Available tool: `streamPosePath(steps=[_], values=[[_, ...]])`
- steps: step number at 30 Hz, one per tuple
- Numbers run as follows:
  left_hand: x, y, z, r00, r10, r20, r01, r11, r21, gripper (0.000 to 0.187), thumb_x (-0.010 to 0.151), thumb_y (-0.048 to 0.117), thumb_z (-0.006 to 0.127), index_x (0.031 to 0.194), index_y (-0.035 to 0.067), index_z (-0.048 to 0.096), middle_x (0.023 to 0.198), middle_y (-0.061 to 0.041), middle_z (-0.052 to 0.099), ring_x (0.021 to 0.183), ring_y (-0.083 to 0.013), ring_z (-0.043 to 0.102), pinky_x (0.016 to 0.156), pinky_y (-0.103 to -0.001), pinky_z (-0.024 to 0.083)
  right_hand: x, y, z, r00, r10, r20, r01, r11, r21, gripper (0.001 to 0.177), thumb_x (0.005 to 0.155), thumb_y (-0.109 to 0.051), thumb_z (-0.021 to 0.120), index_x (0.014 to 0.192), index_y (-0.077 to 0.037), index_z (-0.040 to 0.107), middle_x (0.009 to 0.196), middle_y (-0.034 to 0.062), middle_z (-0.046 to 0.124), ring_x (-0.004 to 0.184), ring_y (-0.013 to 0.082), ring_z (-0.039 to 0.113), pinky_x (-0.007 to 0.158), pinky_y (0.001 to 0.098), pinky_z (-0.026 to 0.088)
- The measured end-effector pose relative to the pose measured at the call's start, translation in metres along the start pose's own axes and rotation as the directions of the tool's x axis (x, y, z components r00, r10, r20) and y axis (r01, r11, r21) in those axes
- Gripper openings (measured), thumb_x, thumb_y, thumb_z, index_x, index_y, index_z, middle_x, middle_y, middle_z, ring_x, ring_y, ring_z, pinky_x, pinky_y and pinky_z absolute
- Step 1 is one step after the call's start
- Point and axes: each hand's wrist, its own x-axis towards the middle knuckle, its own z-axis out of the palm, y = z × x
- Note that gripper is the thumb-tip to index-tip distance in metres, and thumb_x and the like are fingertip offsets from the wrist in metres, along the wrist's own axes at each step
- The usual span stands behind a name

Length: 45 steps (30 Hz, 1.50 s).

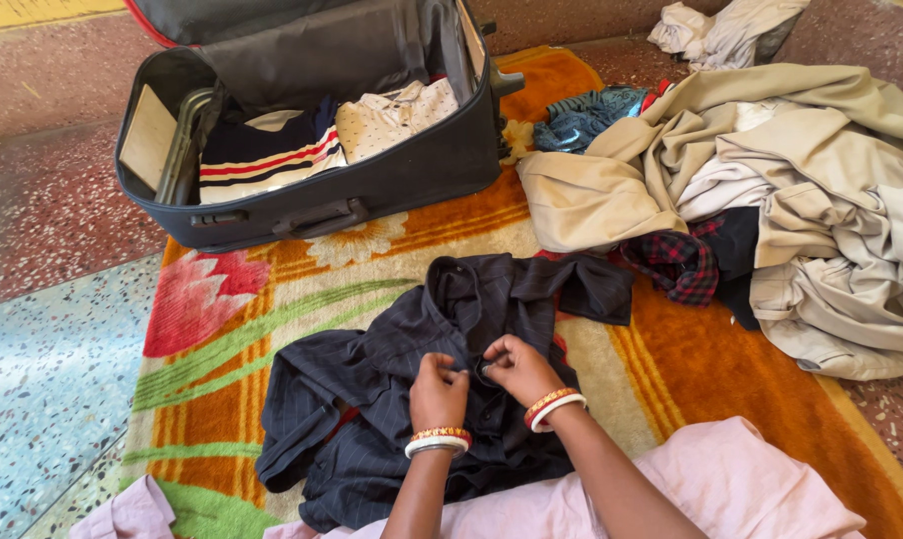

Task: The person folds a dark striped shirt on a patterned mat, then places it into an open suitcase. The person then picks up a beige shirt from a pile of clothes and begins to fold it.

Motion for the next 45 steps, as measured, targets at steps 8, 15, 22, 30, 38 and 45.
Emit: streamPosePath(steps=[8, 15, 22, 30, 38, 45], values=[[0.036, -0.006, -0.016, 0.826, 0.542, -0.153, -0.439, 0.790, 0.427, 0.031, 0.083, 0.008, 0.068, 0.113, 0.010, 0.068, 0.132, -0.013, 0.057, 0.126, -0.0336, 0.051, 0.103, -0.047, 0.043, -0.011, -0.051, 0.001, 0.883, -0.401, -0.243, 0.269, 0.858, -0.437, 0.017, 0.085, -0.012, 0.073, 0.101, -0.008, 0.070, 0.099, 0.0060, 0.072, 0.095, 0.0259, 0.067, 0.086, 0.0368, 0.053], [0.088, -0.018, -0.023, 0.575, 0.805, 0.148, -0.694, 0.383, 0.610, 0.055, 0.087, 0.011, 0.056, 0.142, 0.011, 0.055, 0.156, -0.013, 0.043, 0.151, -0.0338, 0.029, 0.120, -0.056, 0.020, 0.031, -0.053, 0.026, 0.731, -0.634, 0.253, 0.595, 0.411, -0.691, 0.025, 0.082, -0.011, 0.071, 0.106, -0.014, 0.074, 0.121, 0.0057, 0.069, 0.123, 0.0292, 0.059, 0.107, 0.0474, 0.042], [0.104, -0.014, -0.014, 0.480, 0.713, 0.512, -0.839, 0.203, 0.504, 0.062, 0.085, 0.010, 0.057, 0.146, 0.006, 0.047, 0.144, -0.011, 0.054, 0.149, -0.0282, 0.030, 0.122, -0.055, 0.013, 0.044, -0.037, 0.023, 0.779, -0.499, 0.380, 0.567, 0.303, -0.766, 0.029, 0.076, -0.020, 0.076, 0.104, -0.011, 0.074, 0.110, 0.0075, 0.068, 0.119, 0.0296, 0.056, 0.115, 0.0587, 0.023], [0.108, 0.013, -0.014, 0.552, 0.621, 0.556, -0.819, 0.281, 0.499, 0.021, 0.080, 0.024, 0.076, 0.099, 0.015, 0.076, 0.099, -0.006, 0.064, 0.113, -0.0260, 0.059, 0.125, -0.053, 0.019, 0.027, -0.051, -0.019, 0.795, -0.498, 0.347, 0.583, 0.468, -0.664, 0.013, 0.084, -0.019, 0.074, 0.096, -0.016, 0.072, 0.095, 0.0007, 0.071, 0.107, 0.0228, 0.064, 0.116, 0.0530, 0.030], [0.080, 0.042, -0.082, 0.709, 0.557, 0.433, -0.701, 0.624, 0.344, 0.025, 0.073, 0.031, 0.083, 0.095, 0.018, 0.079, 0.099, -0.007, 0.069, 0.113, -0.0275, 0.061, 0.123, -0.053, 0.020, -0.005, -0.097, -0.049, 0.763, -0.575, 0.297, 0.622, 0.526, -0.580, 0.013, 0.085, -0.022, 0.075, 0.095, -0.014, 0.073, 0.093, 0.0028, 0.072, 0.098, 0.0237, 0.065, 0.102, 0.0414, 0.042], [0.040, 0.066, -0.133, 0.746, 0.567, 0.349, -0.656, 0.715, 0.241, 0.031, 0.075, 0.033, 0.083, 0.098, 0.013, 0.081, 0.099, -0.011, 0.077, 0.105, -0.0311, 0.066, 0.105, -0.043, 0.045, -0.058, -0.164, -0.040, 0.668, -0.675, 0.313, 0.724, 0.493, -0.482, 0.014, 0.084, -0.020, 0.075, 0.095, -0.011, 0.072, 0.093, 0.0026, 0.071, 0.093, 0.0237, 0.064, 0.092, 0.0376, 0.047]])
